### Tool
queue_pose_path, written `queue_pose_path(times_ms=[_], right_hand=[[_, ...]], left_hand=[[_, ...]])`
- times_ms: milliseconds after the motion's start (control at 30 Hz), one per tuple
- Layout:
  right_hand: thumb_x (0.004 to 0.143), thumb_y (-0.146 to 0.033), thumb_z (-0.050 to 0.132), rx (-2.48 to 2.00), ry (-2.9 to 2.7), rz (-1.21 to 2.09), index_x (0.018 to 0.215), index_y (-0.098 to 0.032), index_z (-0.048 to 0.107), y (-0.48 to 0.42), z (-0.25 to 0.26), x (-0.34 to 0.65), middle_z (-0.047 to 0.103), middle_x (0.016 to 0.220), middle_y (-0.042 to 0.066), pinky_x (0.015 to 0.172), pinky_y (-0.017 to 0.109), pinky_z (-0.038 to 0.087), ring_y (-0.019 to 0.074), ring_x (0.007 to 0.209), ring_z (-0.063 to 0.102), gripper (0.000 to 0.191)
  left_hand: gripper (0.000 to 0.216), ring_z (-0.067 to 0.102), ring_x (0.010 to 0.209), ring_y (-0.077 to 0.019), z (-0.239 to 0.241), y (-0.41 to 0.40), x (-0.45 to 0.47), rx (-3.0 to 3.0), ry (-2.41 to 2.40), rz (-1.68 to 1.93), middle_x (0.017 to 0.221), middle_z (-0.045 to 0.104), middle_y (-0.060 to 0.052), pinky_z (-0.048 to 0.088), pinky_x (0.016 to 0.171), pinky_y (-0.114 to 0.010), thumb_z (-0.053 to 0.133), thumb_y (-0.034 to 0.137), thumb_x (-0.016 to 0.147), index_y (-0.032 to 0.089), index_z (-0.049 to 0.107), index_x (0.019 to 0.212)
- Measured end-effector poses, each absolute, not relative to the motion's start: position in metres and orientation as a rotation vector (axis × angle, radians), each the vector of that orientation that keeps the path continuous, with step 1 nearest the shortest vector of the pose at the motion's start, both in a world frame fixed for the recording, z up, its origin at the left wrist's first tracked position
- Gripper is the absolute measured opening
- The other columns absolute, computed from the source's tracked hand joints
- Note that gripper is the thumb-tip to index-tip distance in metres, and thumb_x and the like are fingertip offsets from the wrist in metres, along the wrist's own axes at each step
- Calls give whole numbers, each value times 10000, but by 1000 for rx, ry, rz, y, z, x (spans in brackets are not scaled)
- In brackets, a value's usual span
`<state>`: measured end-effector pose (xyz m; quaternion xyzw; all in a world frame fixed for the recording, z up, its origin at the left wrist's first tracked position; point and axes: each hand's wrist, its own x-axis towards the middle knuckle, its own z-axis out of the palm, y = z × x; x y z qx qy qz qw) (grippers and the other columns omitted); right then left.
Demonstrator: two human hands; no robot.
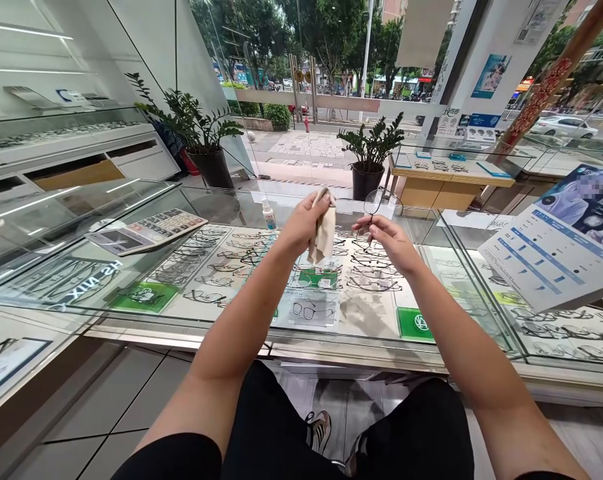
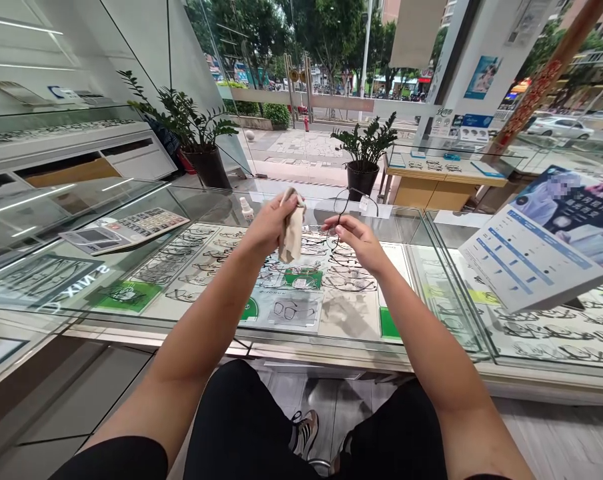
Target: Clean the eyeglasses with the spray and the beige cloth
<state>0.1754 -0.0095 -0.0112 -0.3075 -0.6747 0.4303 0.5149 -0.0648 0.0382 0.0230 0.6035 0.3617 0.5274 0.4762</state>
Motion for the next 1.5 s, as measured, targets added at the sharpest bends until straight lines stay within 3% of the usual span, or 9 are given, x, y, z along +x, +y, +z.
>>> queue_pose_path(times_ms=[100, 200, 300, 400, 567, 800, 967, 1167, 1500], right_hand=[[988, -658, 740, -730, -1568, 1032, 1226, -280, 772, -10, -11, 176, 830, 1288, 72, 955, 393, 545, 257, 1163, 713, 448], [973, -649, 764, -683, -1510, 1053, 1199, -296, 784, -14, -6, 175, 838, 1250, 57, 984, 401, 548, 260, 1171, 720, 420], [940, -644, 801, -636, -1443, 1091, 1151, -308, 793, -19, 0, 172, 848, 1200, 44, 1061, 420, 551, 268, 1198, 730, 397], [929, -623, 818, -604, -1400, 1143, 1124, -321, 801, -23, 4, 170, 851, 1198, 34, 1041, 398, 563, 257, 1199, 729, 360], [924, -607, 835, -573, -1389, 1156, 1091, -324, 823, -23, 5, 171, 804, 1381, 32, 1001, 366, 578, 243, 1239, 704, 328], [959, -613, 816, -587, -1437, 1138, 1151, -334, 818, -20, -1, 173, 785, 1422, 15, 1207, 398, 518, 250, 1385, 672, 339], [938, -647, 829, -620, -1432, 1200, 1191, -322, 814, -19, -1, 173, 806, 1376, 20, 1136, 393, 572, 241, 1219, 739, 412], [923, -634, 859, -605, -1430, 1218, 1201, -327, 817, -18, -3, 171, 815, 1391, 22, 1185, 408, 563, 253, 1306, 739, 416], [915, -658, 861, -617, -1419, 1193, 1205, -330, 800, -19, -4, 170, 833, 1348, 40, 1256, 461, 549, 275, 1371, 731, 442]], left_hand=[[584, 597, 635, -170, 16, 33, -52, 1493, 838, 1208, 775, 659, -36, 479, 571, -304, 672, 802, 946, 220, 689, 909], [664, 615, 668, -170, 15, 26, -45, 1441, 763, 1140, 730, 666, -29, 495, 609, -294, 798, 859, 808, 200, 719, 820], [678, 666, 745, -182, 15, 18, -41, 1383, 707, 1141, 761, 712, -29, 540, 696, -290, 899, 833, 719, 183, 739, 829], [669, 629, 698, -153, 14, 14, -39, 1361, 741, 1213, 769, 720, -12, 500, 658, -265, 931, 794, 719, 173, 738, 876], [662, 602, 676, -131, 9, 15, -35, 1362, 699, 1232, 784, 714, 4, 488, 643, -247, 921, 786, 759, 179, 705, 916], [716, 694, 777, -155, 6, 11, -30, 1357, 576, 1081, 890, 789, -40, 558, 740, -253, 919, 779, 780, 148, 779, 1091], [679, 732, 784, -168, 1, 12, -28, 1301, 534, 987, 919, 816, -70, 566, 747, -266, 926, 757, 784, 137, 808, 1032], [695, 680, 678, -135, -3, 10, -25, 1230, 582, 955, 827, 793, -64, 523, 675, -259, 1007, 726, 683, 111, 771, 906], [593, 678, 702, -142, 0, 5, -23, 1114, 501, 833, 812, 767, -48, 494, 690, -260, 1090, 552, 650, 125, 744, 875]])
